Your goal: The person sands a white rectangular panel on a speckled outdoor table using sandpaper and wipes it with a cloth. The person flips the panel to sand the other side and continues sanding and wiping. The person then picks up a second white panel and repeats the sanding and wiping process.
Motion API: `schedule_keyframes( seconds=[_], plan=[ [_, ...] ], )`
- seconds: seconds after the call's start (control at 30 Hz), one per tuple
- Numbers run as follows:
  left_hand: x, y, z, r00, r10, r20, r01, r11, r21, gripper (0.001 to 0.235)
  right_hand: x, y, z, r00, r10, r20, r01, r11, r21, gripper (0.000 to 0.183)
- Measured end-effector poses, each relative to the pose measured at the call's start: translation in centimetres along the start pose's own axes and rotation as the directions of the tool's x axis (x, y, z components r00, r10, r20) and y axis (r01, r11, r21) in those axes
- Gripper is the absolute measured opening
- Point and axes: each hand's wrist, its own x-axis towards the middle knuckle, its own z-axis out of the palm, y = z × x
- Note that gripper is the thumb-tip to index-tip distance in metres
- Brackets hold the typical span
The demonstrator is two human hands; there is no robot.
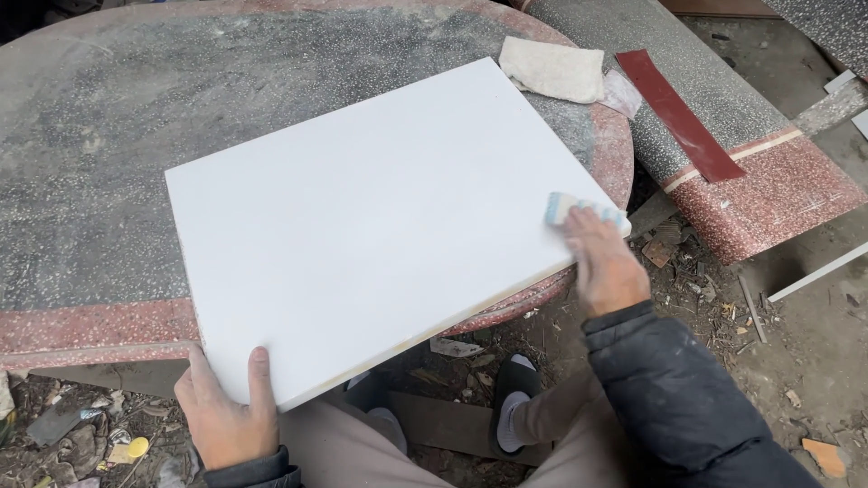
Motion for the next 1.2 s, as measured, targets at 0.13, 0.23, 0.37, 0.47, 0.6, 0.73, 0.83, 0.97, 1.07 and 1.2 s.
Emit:
schedule_keyframes(
  seconds=[0.13, 0.23, 0.37, 0.47, 0.6, 0.73, 0.83, 0.97, 1.07, 1.2],
  plan=[
    [0.2, -0.2, 0.1, 1.0, 0.011, -0.023, -0.01, 0.999, 0.036, 0.099, -2.7, -5.8, 2.5, 0.998, 0.05, -0.044, -0.052, 0.997, -0.053, 0.046],
    [0.5, 0.6, 0.1, 1.0, -0.031, 0.001, 0.031, 0.998, 0.063, 0.106, -4.4, -8.0, 3.7, 0.803, -0.595, 0.039, 0.59, 0.802, 0.089, 0.06],
    [0.4, -0.1, -0.2, 1.0, -0.018, 0.003, 0.018, 0.999, 0.044, 0.103, 0.0, 0.9, 2.0, 0.995, -0.093, -0.02, 0.092, 0.994, -0.058, 0.047],
    [0.2, -0.5, 0.4, 1.0, 0.016, -0.021, -0.015, 0.999, 0.048, 0.101, -2.5, -5.7, 3.9, 0.99, -0.132, -0.042, 0.126, 0.986, -0.112, 0.044],
    [0.0, -0.9, 0.3, 0.999, -0.033, 0.005, 0.032, 0.996, 0.083, 0.105, -5.5, -11.3, 4.3, 0.813, -0.582, -0.017, 0.562, 0.777, 0.282, 0.023],
    [-0.7, -0.6, 0.3, 1.0, 0.007, -0.025, -0.006, 0.998, 0.056, 0.1, -0.8, -1.6, 1.8, 0.994, -0.017, -0.106, 0.02, 0.999, 0.026, 0.034],
    [-0.4, -0.8, 0.5, 0.998, 0.025, -0.051, -0.022, 0.998, 0.067, 0.101, -3.2, -5.1, 3.9, 0.999, -0.018, 0.042, 0.026, 0.979, -0.2, 0.028],
    [0.0, -0.9, 0.5, 0.999, 0.025, -0.026, -0.023, 0.996, 0.087, 0.105, -4.3, -3.4, 3.5, 0.937, -0.349, 0.013, 0.349, 0.934, -0.081, 0.042],
    [-0.2, -0.7, 0.2, 0.999, 0.033, -0.017, -0.032, 0.996, 0.087, 0.105, -2.5, -0.4, 2.1, 0.999, -0.012, -0.048, 0.004, 0.986, -0.169, 0.037],
    [0.1, -1.0, 0.7, 0.998, 0.059, -0.034, -0.056, 0.995, 0.079, 0.102, -6.3, -10.3, 5.8, 0.929, -0.362, -0.077, 0.363, 0.932, 0.001, 0.055]
  ],
)
